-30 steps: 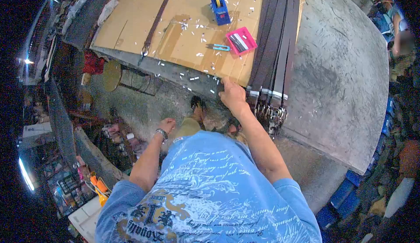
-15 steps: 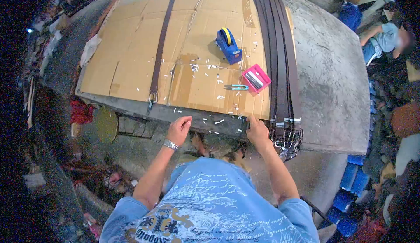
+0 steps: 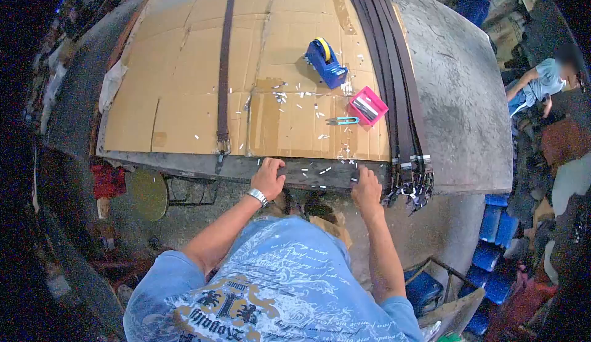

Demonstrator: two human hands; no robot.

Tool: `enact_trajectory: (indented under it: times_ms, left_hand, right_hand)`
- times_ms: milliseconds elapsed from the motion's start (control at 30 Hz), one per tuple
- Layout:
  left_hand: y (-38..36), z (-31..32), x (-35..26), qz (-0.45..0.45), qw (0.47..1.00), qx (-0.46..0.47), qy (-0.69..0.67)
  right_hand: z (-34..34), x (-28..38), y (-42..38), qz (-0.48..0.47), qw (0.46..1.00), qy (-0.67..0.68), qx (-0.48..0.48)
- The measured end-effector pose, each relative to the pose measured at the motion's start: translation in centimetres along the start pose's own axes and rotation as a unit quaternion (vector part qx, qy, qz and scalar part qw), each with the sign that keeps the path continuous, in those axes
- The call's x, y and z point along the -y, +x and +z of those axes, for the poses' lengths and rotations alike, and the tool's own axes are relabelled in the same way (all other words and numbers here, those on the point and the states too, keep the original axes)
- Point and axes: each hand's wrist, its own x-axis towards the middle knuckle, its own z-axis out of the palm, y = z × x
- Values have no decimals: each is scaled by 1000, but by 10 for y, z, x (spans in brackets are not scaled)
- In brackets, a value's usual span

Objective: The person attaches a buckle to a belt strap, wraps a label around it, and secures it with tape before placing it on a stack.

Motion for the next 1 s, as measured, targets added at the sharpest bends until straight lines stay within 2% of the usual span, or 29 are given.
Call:
enact_trajectory:
  times_ms: [33,100,167,200,333,400,433,467,500,567,700,767,800,833,900,967,1000]
  left_hand:
    - [-1,0,0,0,1000,-5,1]
    - [2,-1,-2,5,1000,1,2]
    - [4,-2,-3,-19,1000,20,5]
    - [4,-1,2,9,1000,11,-9]
    - [4,2,-3,-20,1000,7,5]
    - [4,2,-8,-44,999,-4,13]
    - [4,2,-12,-57,998,0,17]
    - [4,-2,-18,-77,997,13,14]
    - [6,-2,-21,-86,996,-6,17]
    - [5,0,-25,-120,992,21,21]
    - [6,4,-27,-128,991,1,25]
    - [4,6,-25,-145,989,-6,30]
    - [2,5,-24,-138,990,0,19]
    - [2,4,-22,-125,992,7,7]
    - [-1,1,-13,-115,993,0,-39]
    - [-1,-14,3,-77,991,-66,-83]
    - [3,-22,12,-19,986,-159,-53]
  right_hand:
    - [-4,5,-3,9,1000,1,0]
    - [-18,16,-13,-34,987,158,1]
    - [-67,57,-17,-81,958,271,-42]
    - [-100,80,-19,-93,943,317,-45]
    - [-235,143,-50,-263,898,315,-157]
    - [-269,153,-77,-319,893,190,-255]
    - [-272,134,-70,-453,769,398,-209]
    - [-291,132,-59,-560,676,463,-120]
    - [-298,140,-71,-520,693,478,-142]
    - [-310,138,-63,-516,688,504,-75]
    - [-304,137,-48,-559,674,482,-21]
    - [-286,145,-41,-563,629,537,17]
    - [-280,138,-25,-639,602,473,81]
    - [-270,144,-20,-639,601,473,84]
    - [-250,156,-18,-596,685,381,174]
    - [-208,157,-6,-512,774,338,159]
    - [-187,159,1,-461,811,338,121]
